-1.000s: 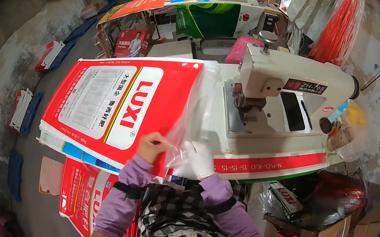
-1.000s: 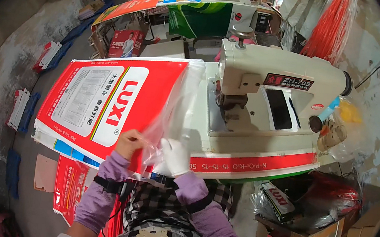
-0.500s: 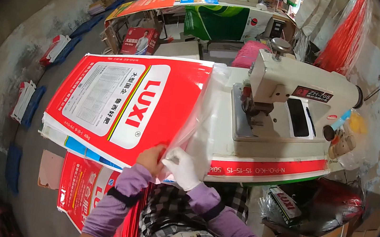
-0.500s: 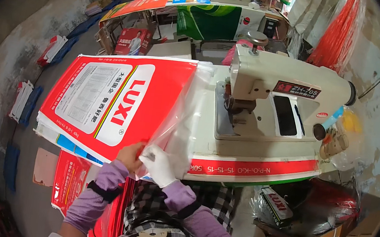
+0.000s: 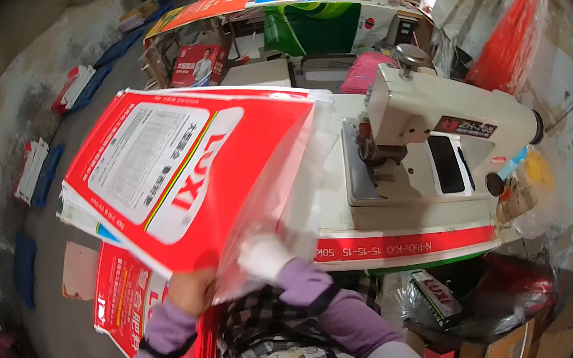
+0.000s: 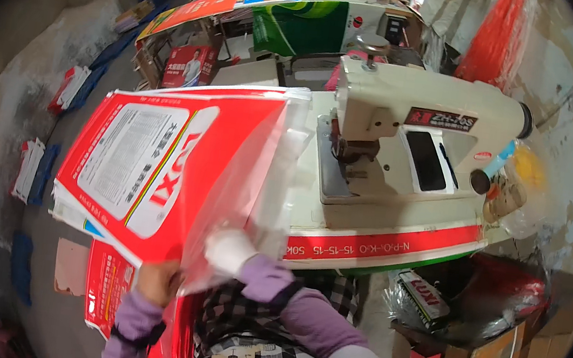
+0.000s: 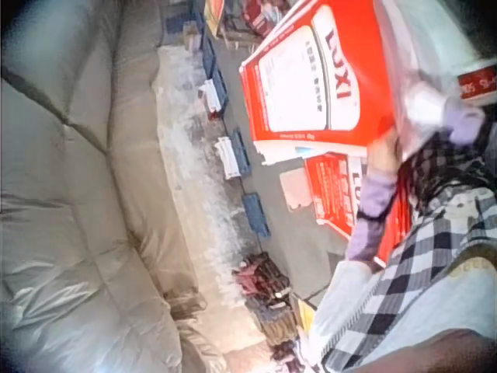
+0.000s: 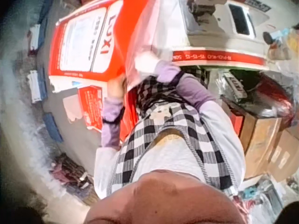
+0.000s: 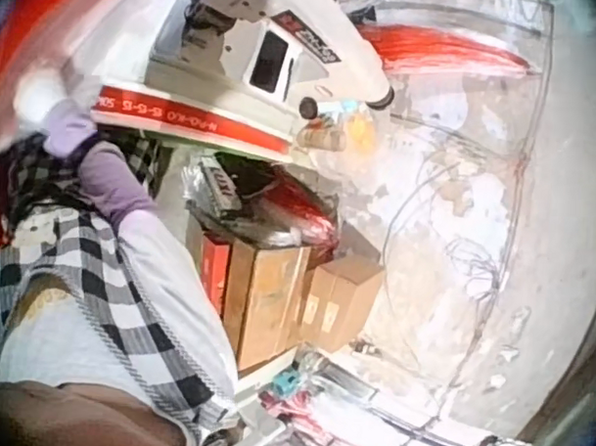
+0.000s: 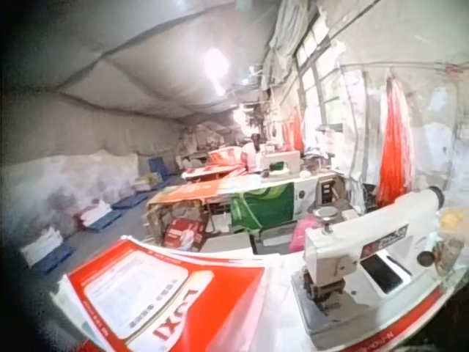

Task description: Sewing the edges of large plastic or woven bags using an industrial sewing machine.

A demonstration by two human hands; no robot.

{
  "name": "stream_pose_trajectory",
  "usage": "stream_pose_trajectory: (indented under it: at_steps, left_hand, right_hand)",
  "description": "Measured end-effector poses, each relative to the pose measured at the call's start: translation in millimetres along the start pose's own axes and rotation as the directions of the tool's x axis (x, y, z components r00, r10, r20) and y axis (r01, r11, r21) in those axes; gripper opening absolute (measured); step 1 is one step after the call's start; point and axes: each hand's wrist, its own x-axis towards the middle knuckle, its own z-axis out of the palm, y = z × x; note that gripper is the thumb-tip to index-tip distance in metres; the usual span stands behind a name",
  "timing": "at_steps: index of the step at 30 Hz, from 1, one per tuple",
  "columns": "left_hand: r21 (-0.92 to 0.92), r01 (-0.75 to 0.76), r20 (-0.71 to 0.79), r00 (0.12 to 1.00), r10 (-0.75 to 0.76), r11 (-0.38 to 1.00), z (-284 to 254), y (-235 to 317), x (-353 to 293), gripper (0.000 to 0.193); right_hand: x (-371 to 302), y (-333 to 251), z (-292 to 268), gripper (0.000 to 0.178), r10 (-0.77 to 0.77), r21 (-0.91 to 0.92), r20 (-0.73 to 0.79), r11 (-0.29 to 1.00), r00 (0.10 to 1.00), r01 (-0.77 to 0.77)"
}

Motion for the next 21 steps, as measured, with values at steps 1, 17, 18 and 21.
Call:
stream_pose_trajectory:
  at_steps: [1,17,18,21]
  left_hand:
    - [0.124,0.039,0.01,0.999,-0.04,0.992,-5,-2,-27,0.016]
    - [-0.028,0.279,-0.473,0.842,-0.259,0.96,-56,0,-128,0.014]
    - [-0.013,0.292,-0.489,0.832,-0.261,0.956,-57,0,-126,0.012]
    - [-0.062,0.471,-0.429,0.783,-0.45,0.88,-66,-15,-132,0.016]
  right_hand:
    - [17,-20,5,0.025,-0.085,-0.073,0.104,0.993,0.991,0.093]
    - [-65,91,-17,0.028,0.334,0.156,-0.92,0.793,0.205,-0.589]
    - [-66,96,-11,0.025,0.339,0.112,-0.876,0.836,0.344,-0.538]
    - [-57,128,26,0.015,0.52,0.393,-0.628,0.854,0.579,-0.342]
